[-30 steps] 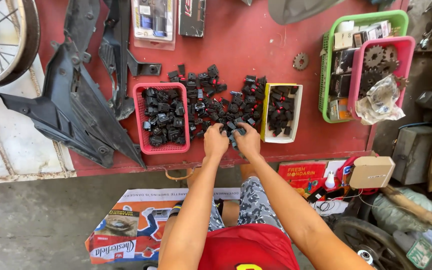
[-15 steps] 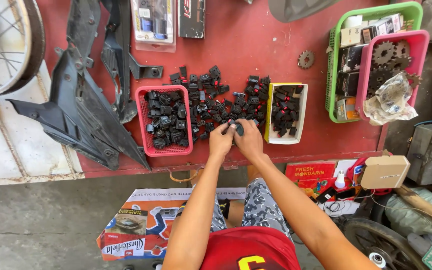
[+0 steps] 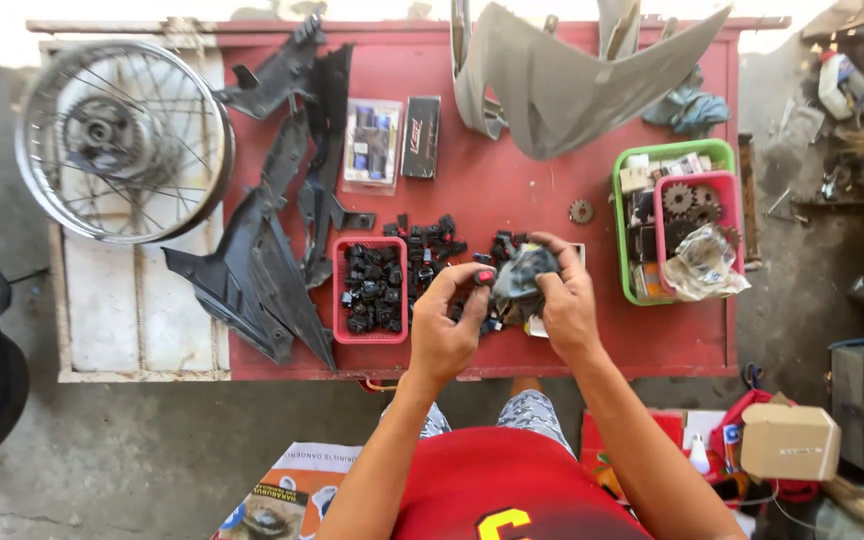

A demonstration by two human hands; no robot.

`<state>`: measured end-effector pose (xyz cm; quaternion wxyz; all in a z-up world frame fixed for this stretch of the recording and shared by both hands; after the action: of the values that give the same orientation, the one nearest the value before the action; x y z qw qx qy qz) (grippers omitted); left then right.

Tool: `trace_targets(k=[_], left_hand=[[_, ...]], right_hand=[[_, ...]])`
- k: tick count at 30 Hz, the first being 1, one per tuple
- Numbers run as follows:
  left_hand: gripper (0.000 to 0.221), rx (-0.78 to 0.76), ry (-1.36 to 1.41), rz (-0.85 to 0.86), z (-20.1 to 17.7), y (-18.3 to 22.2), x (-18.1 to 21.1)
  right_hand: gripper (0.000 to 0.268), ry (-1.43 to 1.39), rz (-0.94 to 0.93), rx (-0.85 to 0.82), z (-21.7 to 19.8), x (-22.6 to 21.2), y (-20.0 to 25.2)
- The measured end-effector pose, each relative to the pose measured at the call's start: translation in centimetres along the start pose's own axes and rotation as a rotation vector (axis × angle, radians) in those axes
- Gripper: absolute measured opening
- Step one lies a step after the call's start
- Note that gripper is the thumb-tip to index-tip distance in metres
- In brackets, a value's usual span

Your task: The person assembles and sorts small motorcycle components at a workbench.

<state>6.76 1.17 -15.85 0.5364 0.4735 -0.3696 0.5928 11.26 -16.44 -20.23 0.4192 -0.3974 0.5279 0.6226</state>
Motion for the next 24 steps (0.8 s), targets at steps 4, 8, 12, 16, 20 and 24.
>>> trace_targets(k=[4, 8, 12, 16, 20, 24], left_hand=[[0.018, -0.067, -0.008, 0.105, 2.5, 1.8, 5.6], [0.016, -0.083, 0.140, 0.148, 4.2, 3.2, 7.3], [0.012, -0.131, 0.128, 0.131, 4.3, 4.3, 8.3], [0.011, -0.214, -0.081, 0.293, 4.3, 4.7, 10.2], [0.014, -0.234, -0.246, 0.356, 4.8, 5.5, 10.8], [0.014, -0.203, -0.476, 0.529, 5.3, 5.6, 10.6]], right_hand=[[0.030, 0.017, -0.173, 0.063, 1.7, -9.2, 3.4], [0.018, 0.336, -0.451, -0.075, 2.3, -14.2, 7.3], [0.014, 0.539, -0.620, -0.098, 1.8, -15.0, 9.6], [0.016, 0.496, -0.525, -0.164, 0.4, -15.2, 10.3], [0.016, 0.738, -0.675, -0.146, -0.1, -16.0, 11.2], [0.016, 0.771, -0.738, -0.122, -0.1, -15.9, 11.2]])
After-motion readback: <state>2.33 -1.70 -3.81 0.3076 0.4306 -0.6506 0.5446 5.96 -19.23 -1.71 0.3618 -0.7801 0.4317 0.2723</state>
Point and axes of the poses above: each hand's wrist, its own y-axis away from the middle knuckle, its own z-axis out of the palm, x = y × z, the point moved 1 cm from there along -y, towards the middle knuckle, and after that the axes turned 10 degrees about y, right-handed, at the moved point
